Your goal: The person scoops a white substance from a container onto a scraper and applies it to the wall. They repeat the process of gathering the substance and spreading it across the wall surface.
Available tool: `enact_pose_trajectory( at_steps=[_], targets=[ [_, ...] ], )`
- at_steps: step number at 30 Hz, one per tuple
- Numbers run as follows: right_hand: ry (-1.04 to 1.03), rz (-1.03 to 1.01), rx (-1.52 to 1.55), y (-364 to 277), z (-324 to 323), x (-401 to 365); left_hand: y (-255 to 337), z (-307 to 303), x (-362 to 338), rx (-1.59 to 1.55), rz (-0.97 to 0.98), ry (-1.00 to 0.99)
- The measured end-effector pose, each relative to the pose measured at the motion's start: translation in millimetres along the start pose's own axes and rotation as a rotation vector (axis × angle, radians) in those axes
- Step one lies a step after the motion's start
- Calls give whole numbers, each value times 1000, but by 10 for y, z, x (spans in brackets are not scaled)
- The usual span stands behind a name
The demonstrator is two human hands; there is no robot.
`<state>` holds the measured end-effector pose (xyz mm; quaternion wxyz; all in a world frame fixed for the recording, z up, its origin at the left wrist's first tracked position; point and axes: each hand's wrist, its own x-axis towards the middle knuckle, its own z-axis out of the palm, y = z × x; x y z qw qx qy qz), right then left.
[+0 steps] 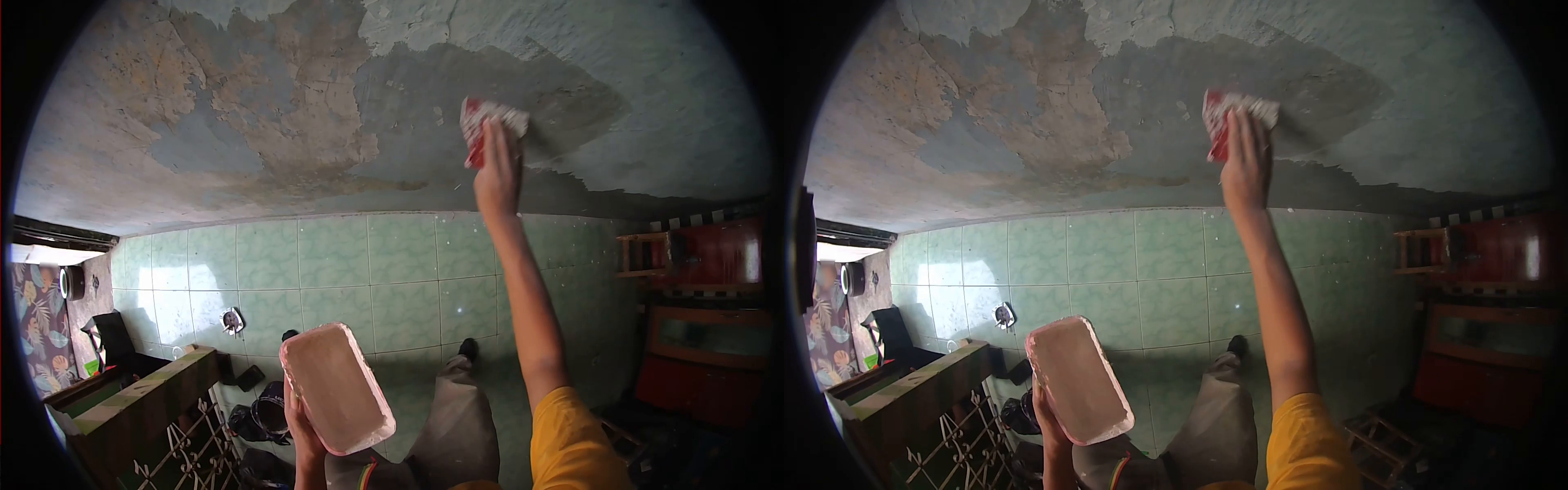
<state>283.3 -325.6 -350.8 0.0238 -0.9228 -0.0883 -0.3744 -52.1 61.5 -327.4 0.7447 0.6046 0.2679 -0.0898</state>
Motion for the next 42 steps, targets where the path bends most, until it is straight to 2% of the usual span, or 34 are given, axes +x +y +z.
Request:
enact_pose_trajectory(
  at_steps=[2,4,5,8,11,14,17,18,20,21,24,26,29,32,35,36,38,40,42],
  targets=[
    [-118,35,111,-95,206,-365,-29,-26,12,37,19,-14],
    [-218,85,213,-279,192,-400,-69,-53,29,-93,-46,21],
    [-73,47,304,-345,117,-299,-82,-62,29,-159,-79,43],
    [125,7,269,-704,-216,343,-74,-94,4,-135,-54,7],
    [117,-33,49,-869,228,366,-38,-90,50,-72,-78,-26],
    [22,-38,27,-921,752,-140,-160,-189,88,-245,-184,92],
    [-183,-22,95,-996,921,-699,-54,-221,68,-130,-122,-1],
    [-191,20,113,-1013,850,-720,-65,-256,60,-125,-123,-4],
    [-197,105,148,-1008,753,-667,-85,-330,86,-116,-117,-12],
    [-66,79,218,-1024,627,-440,-72,-349,80,-129,-122,-2],
    [170,52,141,-1201,271,245,-77,-421,47,-133,-115,11],
    [169,-1,-7,-1243,483,272,-136,-515,96,-85,-76,-2],
    [-4,-32,73,-1297,818,-253,-103,-526,132,-60,-89,50],
    [-226,41,143,-1136,817,-702,-147,-635,120,-91,-62,35],
    [41,118,329,-859,289,-165,-161,-663,101,-115,-60,22],
    [156,2,187,-791,-41,140,-149,-632,90,-132,-55,16],
    [193,54,63,-653,-333,508,-103,-548,84,-164,-39,3],
    [219,9,-6,-426,-111,552,-84,-461,81,-169,-45,11],
    [102,-17,-43,-438,187,189,-87,-395,103,-156,-38,10]
  ],
)
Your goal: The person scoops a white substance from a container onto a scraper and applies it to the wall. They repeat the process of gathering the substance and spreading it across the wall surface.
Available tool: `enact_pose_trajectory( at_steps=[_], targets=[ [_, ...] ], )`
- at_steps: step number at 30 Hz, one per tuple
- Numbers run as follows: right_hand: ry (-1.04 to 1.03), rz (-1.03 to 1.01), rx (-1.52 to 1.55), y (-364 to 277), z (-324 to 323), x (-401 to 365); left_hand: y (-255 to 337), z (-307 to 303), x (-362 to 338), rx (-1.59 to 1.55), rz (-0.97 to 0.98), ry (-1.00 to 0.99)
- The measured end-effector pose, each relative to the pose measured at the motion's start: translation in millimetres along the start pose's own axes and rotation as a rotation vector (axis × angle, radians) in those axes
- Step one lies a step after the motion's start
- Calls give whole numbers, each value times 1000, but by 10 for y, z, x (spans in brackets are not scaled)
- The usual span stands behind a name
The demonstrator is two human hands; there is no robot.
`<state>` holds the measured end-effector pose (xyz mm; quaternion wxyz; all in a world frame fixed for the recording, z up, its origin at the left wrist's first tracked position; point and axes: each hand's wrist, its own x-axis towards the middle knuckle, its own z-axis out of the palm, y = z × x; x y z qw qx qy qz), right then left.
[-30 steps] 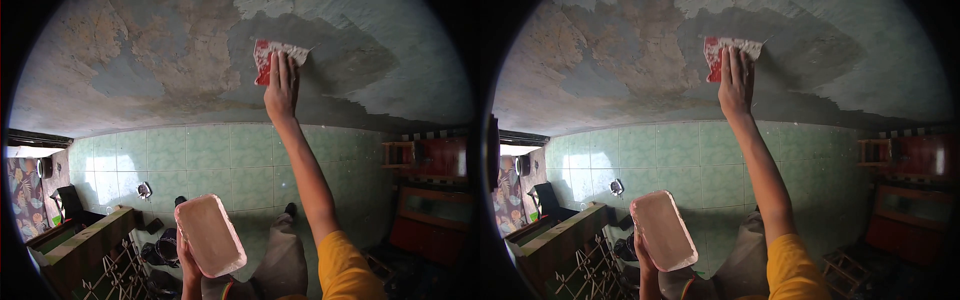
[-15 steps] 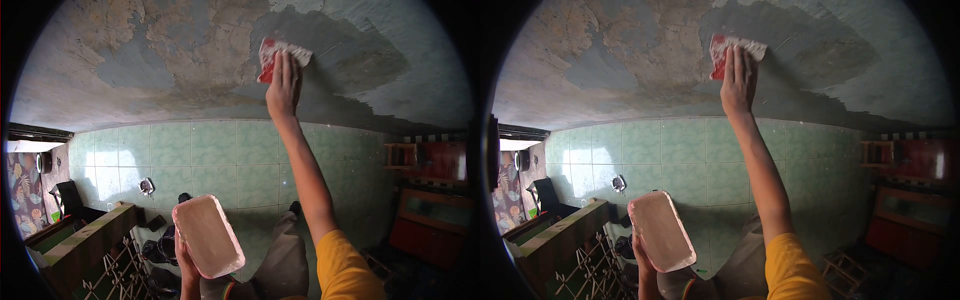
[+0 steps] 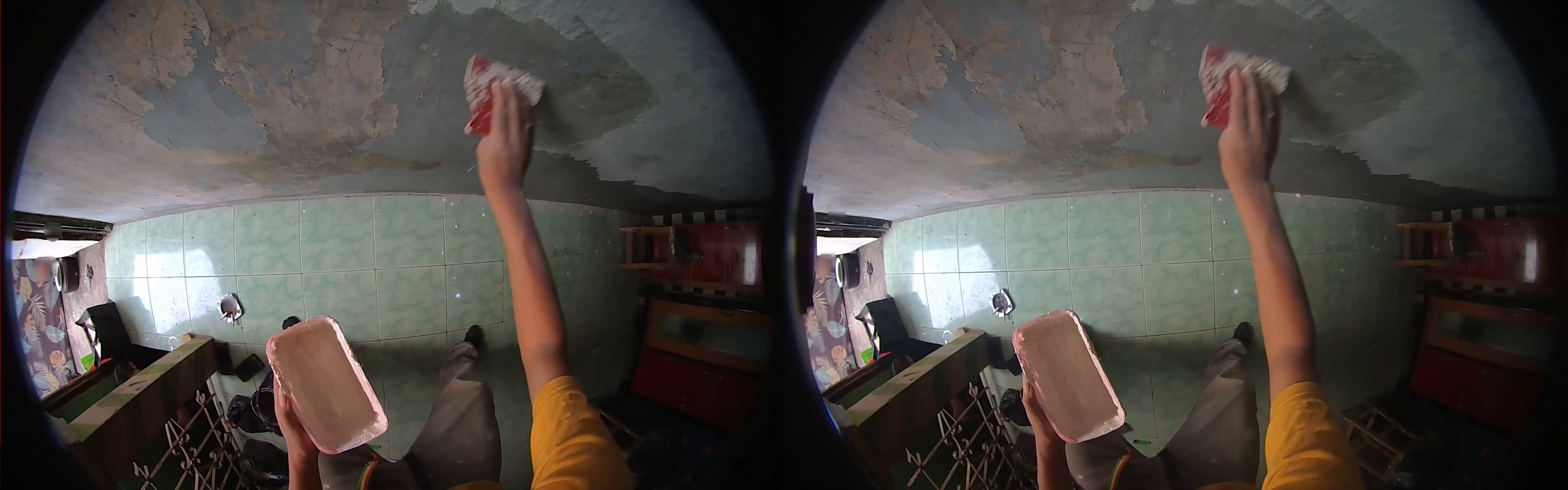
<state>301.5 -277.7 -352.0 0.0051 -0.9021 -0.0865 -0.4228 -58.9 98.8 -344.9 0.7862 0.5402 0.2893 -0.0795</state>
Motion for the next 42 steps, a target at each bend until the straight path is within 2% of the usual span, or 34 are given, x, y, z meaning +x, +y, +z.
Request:
enact_pose_trajectory(
  at_steps=[3,6,7,9,12,15,18,20,21,22,24,27,34,35,38,39,42],
  targets=[
    [-237,6,97,-73,533,-946,-56,27,25,26,8,27],
    [-403,278,431,-204,679,-1283,-89,103,140,19,-30,80],
    [-404,461,506,-334,617,-1266,-52,162,191,28,-61,78],
    [-396,818,636,-542,355,-1147,-32,289,319,63,-76,70],
    [-364,1468,1576,-739,-377,-941,288,771,444,-1,-41,-50],
    [-431,1567,1766,-938,-1279,-641,360,1000,550,55,146,-97],
    [-371,1524,1757,-1089,-1808,-653,545,1237,506,30,35,-52],
    [-343,1435,1790,-1169,-2024,-751,588,1332,449,101,105,-57],
    [-335,1368,1761,-1216,-2099,-838,598,1363,407,137,137,-56],
    [-349,1134,1615,-1223,-2132,-969,616,1393,371,90,105,-69],
    [-448,980,1382,-1172,-2275,-1155,660,1460,313,-12,54,-94],
    [-335,924,1355,-1189,-2335,-1206,712,1485,228,-31,35,-99],
    [-278,861,1174,-1249,-2334,-1585,658,1521,156,-67,17,-170],
    [-166,854,1323,-1298,-2301,-1625,677,1515,156,-60,14,-202],
    [-308,686,1123,-1233,-2326,-1575,683,1549,121,-105,-8,-173],
    [-290,536,1047,-1234,-2327,-1483,683,1555,107,-103,-4,-182],
    [-306,578,1045,-1279,-2328,-1499,694,1559,61,-88,6,-197]
  ],
)
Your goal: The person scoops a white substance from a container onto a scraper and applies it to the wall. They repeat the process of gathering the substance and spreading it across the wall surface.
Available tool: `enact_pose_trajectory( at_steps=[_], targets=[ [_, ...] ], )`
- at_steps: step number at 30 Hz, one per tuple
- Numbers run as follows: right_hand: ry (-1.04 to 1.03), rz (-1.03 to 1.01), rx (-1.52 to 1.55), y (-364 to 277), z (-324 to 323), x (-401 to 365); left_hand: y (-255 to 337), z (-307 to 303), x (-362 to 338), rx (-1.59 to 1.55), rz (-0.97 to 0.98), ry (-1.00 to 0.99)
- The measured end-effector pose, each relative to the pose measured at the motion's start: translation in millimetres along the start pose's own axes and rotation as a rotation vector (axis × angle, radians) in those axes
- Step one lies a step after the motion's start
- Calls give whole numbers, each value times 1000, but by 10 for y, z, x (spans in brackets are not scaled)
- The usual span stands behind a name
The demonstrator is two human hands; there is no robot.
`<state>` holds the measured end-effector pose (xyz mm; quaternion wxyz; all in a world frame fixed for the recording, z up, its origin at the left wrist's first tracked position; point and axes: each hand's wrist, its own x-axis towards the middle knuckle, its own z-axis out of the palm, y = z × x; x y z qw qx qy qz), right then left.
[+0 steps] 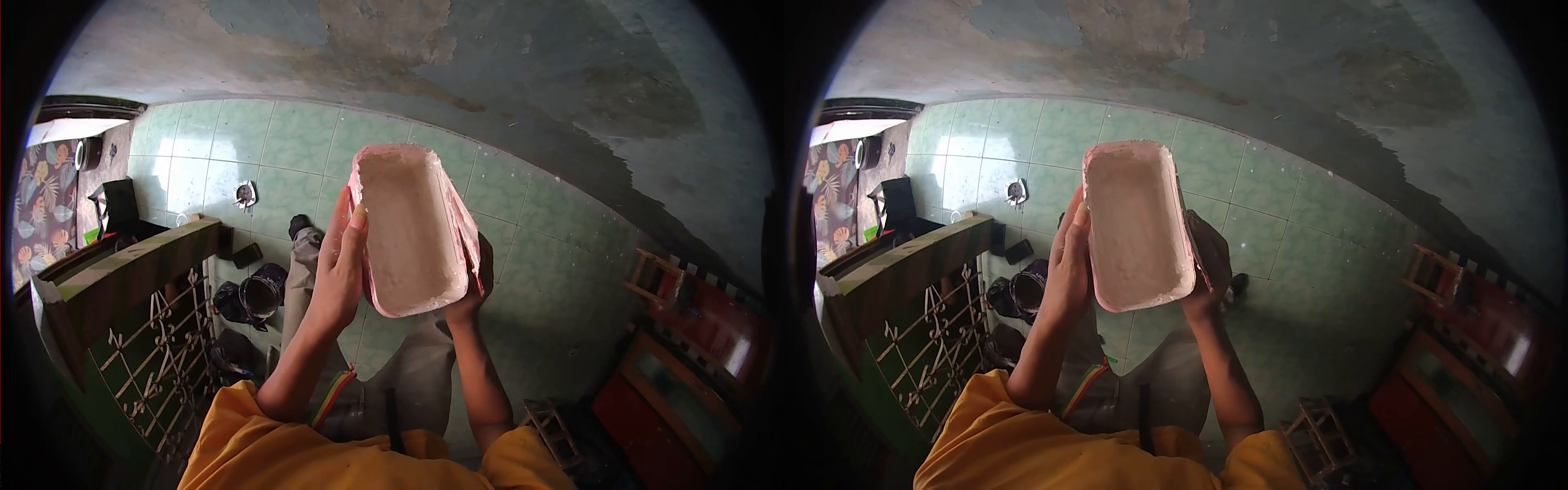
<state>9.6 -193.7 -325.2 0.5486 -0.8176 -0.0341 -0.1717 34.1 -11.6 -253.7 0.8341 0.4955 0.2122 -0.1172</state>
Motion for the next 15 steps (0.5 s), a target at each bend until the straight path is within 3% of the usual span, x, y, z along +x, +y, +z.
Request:
enact_pose_trajectory(
  at_steps=[3,7,11,13,15],
  targets=[
    [-35,31,36,153,16,-44,33,-2,-84,31,7,-18],
    [-95,390,78,257,54,-288,115,20,-192,33,59,-76],
    [-85,507,159,508,52,-442,208,-1,-269,62,85,-129],
    [-83,508,91,564,-18,-370,266,-20,-269,87,67,-120],
    [-103,327,-114,577,-206,-111,321,-46,-218,100,61,-101]
  ],
)
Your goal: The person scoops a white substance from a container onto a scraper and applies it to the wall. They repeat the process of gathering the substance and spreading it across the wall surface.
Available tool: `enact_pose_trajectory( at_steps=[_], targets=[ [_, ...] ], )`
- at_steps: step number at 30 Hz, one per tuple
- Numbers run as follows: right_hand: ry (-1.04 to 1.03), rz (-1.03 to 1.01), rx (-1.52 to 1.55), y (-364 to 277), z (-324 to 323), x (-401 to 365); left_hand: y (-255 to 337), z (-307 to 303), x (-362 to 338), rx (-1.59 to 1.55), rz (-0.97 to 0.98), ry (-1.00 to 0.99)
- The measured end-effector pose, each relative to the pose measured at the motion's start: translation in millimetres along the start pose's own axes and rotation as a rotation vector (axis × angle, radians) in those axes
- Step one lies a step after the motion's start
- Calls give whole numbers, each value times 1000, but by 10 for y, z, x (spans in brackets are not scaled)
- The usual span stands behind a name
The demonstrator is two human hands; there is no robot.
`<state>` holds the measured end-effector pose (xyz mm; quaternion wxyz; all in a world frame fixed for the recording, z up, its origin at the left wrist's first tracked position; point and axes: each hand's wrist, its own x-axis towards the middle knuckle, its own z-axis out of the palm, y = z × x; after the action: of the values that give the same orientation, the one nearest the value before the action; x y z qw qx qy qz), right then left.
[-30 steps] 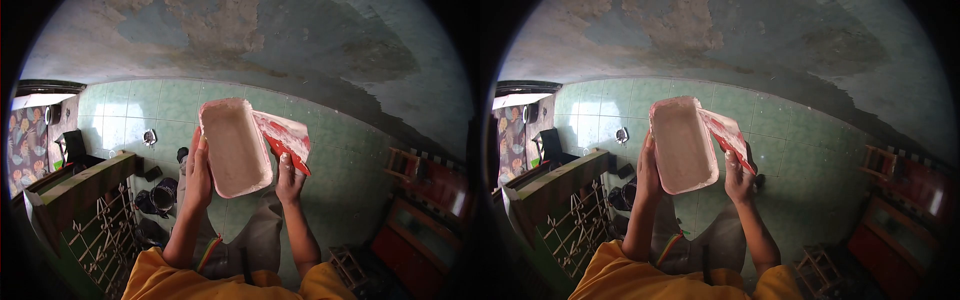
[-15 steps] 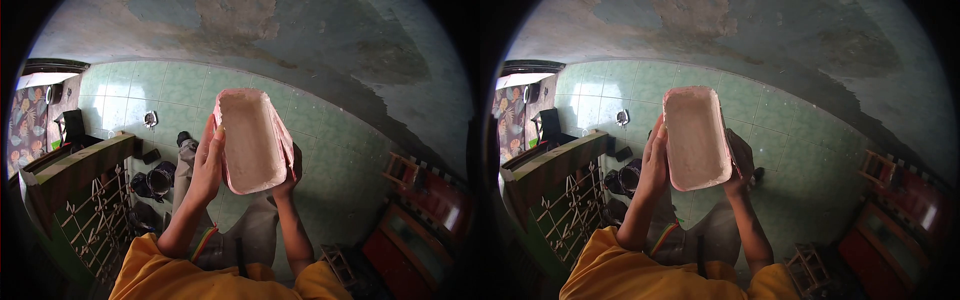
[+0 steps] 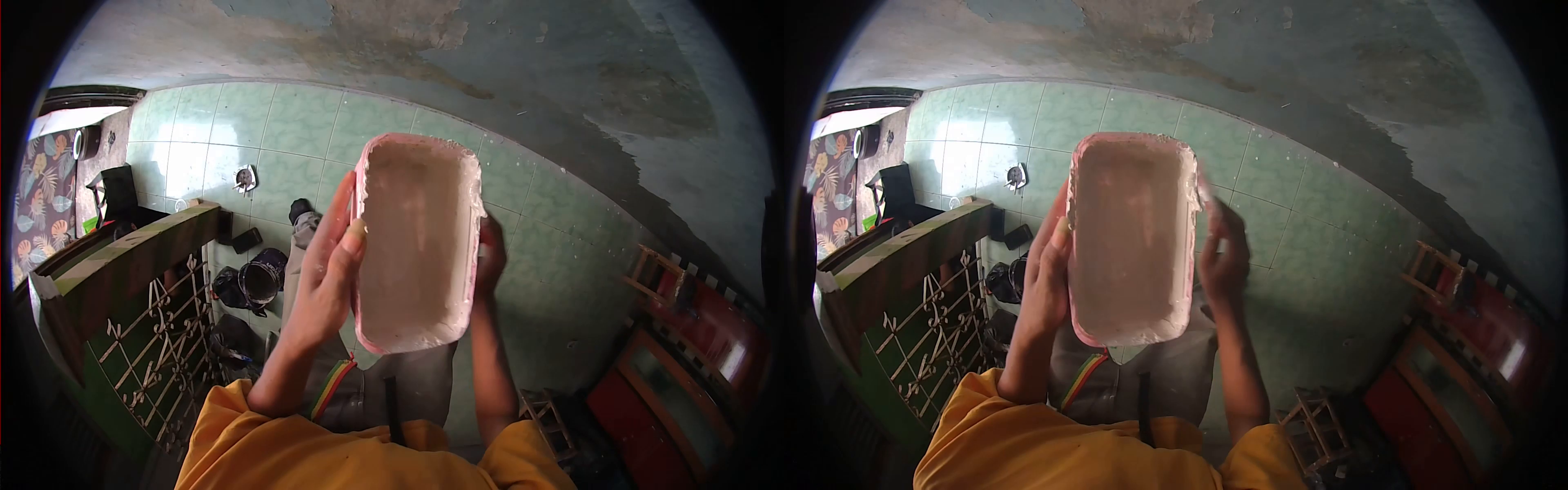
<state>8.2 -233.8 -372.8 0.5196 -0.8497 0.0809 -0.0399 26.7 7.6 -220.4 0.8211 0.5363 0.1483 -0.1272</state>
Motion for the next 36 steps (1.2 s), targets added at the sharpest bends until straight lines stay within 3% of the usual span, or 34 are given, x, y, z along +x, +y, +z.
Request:
enact_pose_trajectory(
  at_steps=[1,2,4,10,13,19,22,26,29,36],
  targets=[
    [16,-109,-135,-34,-142,118,21,-49,47,55,12,-17],
    [72,94,157,-255,-265,203,42,-112,101,108,24,-31],
    [99,-39,200,-565,-538,421,74,-135,211,157,62,-35],
    [-249,-124,-211,-1262,-992,845,205,-279,506,559,58,-135],
    [-260,-95,-243,-1421,-1001,916,375,-259,578,598,-13,-197],
    [-327,-179,-336,-1431,-879,943,397,-357,717,676,64,-271],
    [-392,-147,-329,-1468,-835,950,546,-366,806,647,-86,-362],
    [-494,-108,-272,-1306,-879,1030,489,-245,1070,777,-123,-465],
    [-575,23,-176,-1169,-837,987,389,-200,1219,889,-61,-551],
    [-713,290,236,-861,-362,514,298,-438,1305,1047,-292,-605]
  ],
)
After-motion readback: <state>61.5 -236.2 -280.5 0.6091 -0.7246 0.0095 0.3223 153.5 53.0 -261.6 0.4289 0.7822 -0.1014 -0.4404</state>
